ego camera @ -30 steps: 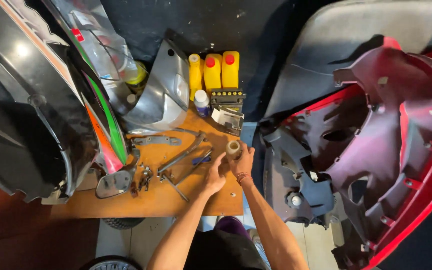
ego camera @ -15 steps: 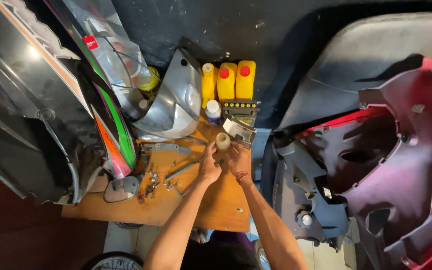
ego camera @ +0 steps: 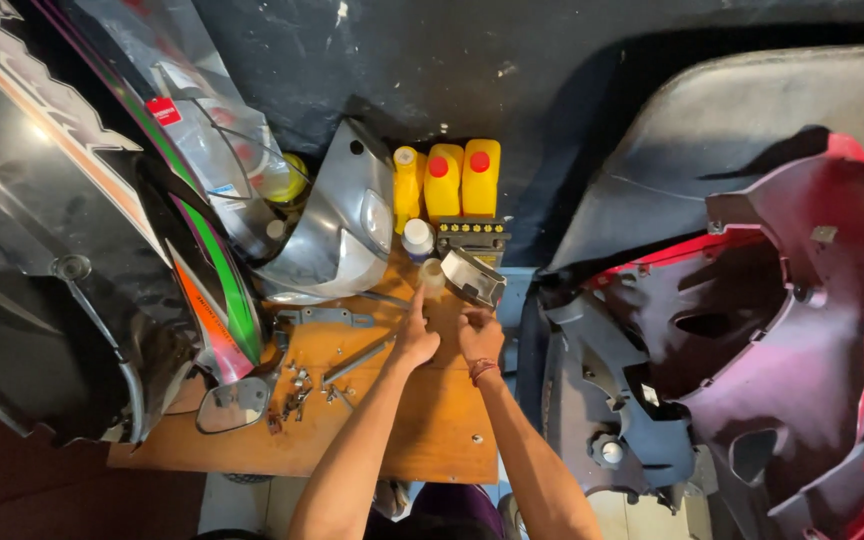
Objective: Organizing motorcycle parts on a workbench, wiping them down, and sweeping the floor in a garage.
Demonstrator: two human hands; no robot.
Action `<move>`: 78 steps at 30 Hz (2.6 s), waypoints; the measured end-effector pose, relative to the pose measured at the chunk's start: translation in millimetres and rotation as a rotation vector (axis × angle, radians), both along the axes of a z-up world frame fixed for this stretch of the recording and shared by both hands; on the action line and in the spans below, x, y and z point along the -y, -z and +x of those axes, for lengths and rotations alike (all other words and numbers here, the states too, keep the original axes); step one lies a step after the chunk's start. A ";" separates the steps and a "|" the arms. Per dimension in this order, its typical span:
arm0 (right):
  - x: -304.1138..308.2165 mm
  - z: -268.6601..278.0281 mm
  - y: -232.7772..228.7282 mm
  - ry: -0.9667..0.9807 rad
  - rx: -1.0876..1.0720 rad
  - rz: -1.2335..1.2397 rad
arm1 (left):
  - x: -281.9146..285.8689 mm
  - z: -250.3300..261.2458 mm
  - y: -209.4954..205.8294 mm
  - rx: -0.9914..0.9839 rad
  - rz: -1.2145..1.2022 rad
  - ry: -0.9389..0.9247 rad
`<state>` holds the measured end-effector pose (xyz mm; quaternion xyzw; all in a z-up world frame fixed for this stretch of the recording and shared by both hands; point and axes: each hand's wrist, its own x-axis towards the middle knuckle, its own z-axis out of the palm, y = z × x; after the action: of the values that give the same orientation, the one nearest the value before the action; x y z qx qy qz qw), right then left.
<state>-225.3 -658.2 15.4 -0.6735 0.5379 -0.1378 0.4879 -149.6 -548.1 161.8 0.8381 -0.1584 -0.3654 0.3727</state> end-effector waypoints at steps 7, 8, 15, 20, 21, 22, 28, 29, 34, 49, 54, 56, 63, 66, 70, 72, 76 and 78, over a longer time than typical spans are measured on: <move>9.9 -20.3 -39.5 0.307 0.101 -0.003 | 10.1 4.6 40.2 0.063 -0.042 -0.016; 12.6 -20.3 -51.3 0.227 0.149 0.007 | 10.4 4.7 40.8 0.068 -0.024 -0.034; 43.3 -12.6 -64.7 -0.024 0.233 -0.046 | 4.4 12.4 35.5 0.090 0.016 -0.016; 50.5 4.7 -24.2 0.033 0.306 0.128 | -4.2 22.8 26.5 0.073 0.087 0.002; 46.1 4.2 -12.3 0.102 0.342 0.171 | -5.6 23.7 24.1 0.075 0.104 0.002; 36.2 -0.5 -17.6 0.096 0.335 0.172 | -10.6 25.6 41.6 0.069 0.105 -0.004; -28.1 -15.1 -12.6 -0.102 0.071 -0.093 | -49.0 19.7 129.9 0.232 0.121 -0.071; -41.3 -17.8 -14.2 -0.199 0.137 -0.117 | -56.3 13.1 126.1 0.267 0.143 -0.044; -72.9 -29.2 48.4 -0.410 0.128 -0.293 | -97.2 -22.0 121.1 0.311 0.264 -0.003; -100.0 -52.6 45.7 -0.549 -0.021 -0.450 | -143.5 -93.6 47.7 0.143 0.293 0.144; -125.6 -55.5 13.4 -0.434 -0.106 -0.494 | -154.4 -107.6 139.7 -0.052 0.085 0.022; -127.3 -45.3 4.0 -0.447 -0.217 -0.456 | -163.5 -115.0 51.1 -0.066 0.113 0.037; -139.2 -36.4 -1.4 -0.429 -0.487 -0.291 | -185.3 -117.3 100.7 0.015 0.356 0.124; -141.6 -42.9 -24.9 -0.380 -0.367 -0.206 | -193.1 -115.2 75.1 -0.007 0.294 0.100; -134.2 -57.0 -13.2 -0.242 -0.298 -0.170 | -193.1 -115.4 50.8 -0.031 0.249 0.093; -136.9 -71.0 -27.0 -0.168 -0.146 -0.121 | -188.3 -115.6 60.1 0.042 0.241 0.127; -157.6 -80.7 -71.9 0.011 0.124 -0.136 | -180.8 -133.3 -2.5 -0.095 0.011 0.026; -178.1 -82.0 -121.7 0.163 0.490 0.207 | -181.7 -140.6 -12.1 0.145 -0.238 -0.102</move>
<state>-307.3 -480.1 137.0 -0.5212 0.4672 -0.2797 0.6572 -290.2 -366.4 173.9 0.8193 -0.1842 -0.2630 0.4749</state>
